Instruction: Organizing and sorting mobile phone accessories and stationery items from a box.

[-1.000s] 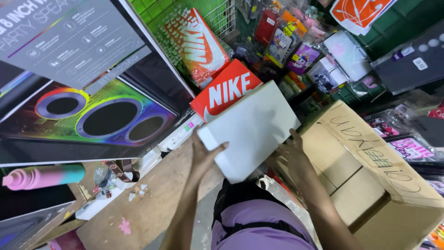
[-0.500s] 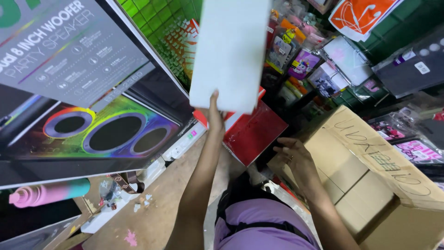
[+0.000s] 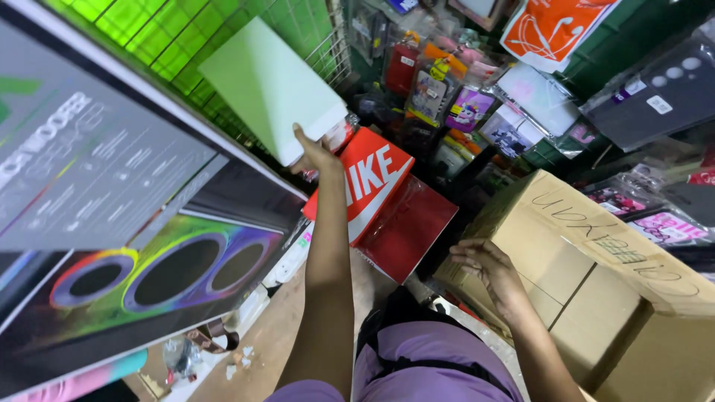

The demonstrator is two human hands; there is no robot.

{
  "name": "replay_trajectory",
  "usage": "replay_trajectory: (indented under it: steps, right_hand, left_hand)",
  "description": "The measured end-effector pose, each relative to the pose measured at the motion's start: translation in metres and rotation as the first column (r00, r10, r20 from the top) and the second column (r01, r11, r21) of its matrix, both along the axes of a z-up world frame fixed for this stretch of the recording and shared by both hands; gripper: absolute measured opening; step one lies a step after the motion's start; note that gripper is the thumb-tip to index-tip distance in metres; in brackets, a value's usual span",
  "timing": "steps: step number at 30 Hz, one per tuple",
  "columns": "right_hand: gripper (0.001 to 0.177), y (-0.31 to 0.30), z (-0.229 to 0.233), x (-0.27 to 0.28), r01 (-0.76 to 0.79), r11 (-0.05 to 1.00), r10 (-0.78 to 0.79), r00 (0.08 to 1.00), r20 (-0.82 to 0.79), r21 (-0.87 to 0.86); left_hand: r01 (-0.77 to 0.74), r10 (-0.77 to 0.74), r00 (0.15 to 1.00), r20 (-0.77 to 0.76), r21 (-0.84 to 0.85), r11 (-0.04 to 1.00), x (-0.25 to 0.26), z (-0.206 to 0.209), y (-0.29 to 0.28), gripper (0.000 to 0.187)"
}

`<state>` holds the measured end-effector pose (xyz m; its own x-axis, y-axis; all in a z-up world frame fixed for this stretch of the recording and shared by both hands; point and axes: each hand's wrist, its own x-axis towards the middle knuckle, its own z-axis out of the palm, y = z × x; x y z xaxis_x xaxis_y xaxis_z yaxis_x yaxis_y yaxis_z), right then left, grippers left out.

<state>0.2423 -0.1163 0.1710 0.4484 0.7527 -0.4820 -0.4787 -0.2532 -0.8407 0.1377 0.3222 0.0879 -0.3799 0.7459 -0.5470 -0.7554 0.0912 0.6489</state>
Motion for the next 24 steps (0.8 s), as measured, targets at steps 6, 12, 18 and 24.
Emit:
replay_trajectory:
  steps: [6, 12, 18, 24]
  right_hand:
    - [0.028, 0.017, -0.007, -0.001, -0.071, 0.992, 0.077, 0.995, 0.061, -0.1]
    - [0.026, 0.062, -0.041, 0.019, -0.165, 0.977, 0.172, 0.984, 0.049, -0.133]
    - [0.028, 0.129, -0.12, 0.046, -0.058, 0.988, 0.049, 0.997, -0.062, -0.146]
    - [0.043, 0.209, -0.231, 0.037, 0.026, 0.926, -0.062, 0.995, -0.084, -0.377]
  left_hand:
    - [0.096, -0.098, 0.995, -0.029, -0.061, 0.994, -0.006, -0.014, -0.008, 0.103]
    - [0.36, -0.373, 0.901, -0.221, -0.096, 0.928, -0.034, -0.037, -0.087, 0.11]
    - [0.494, -0.264, 0.463, -0.846, -0.001, 0.87, -0.095, -0.077, -0.216, 0.074]
    - [0.398, -0.363, 0.291, -0.885, -0.233, 0.887, -0.153, -0.213, -0.213, 0.088]
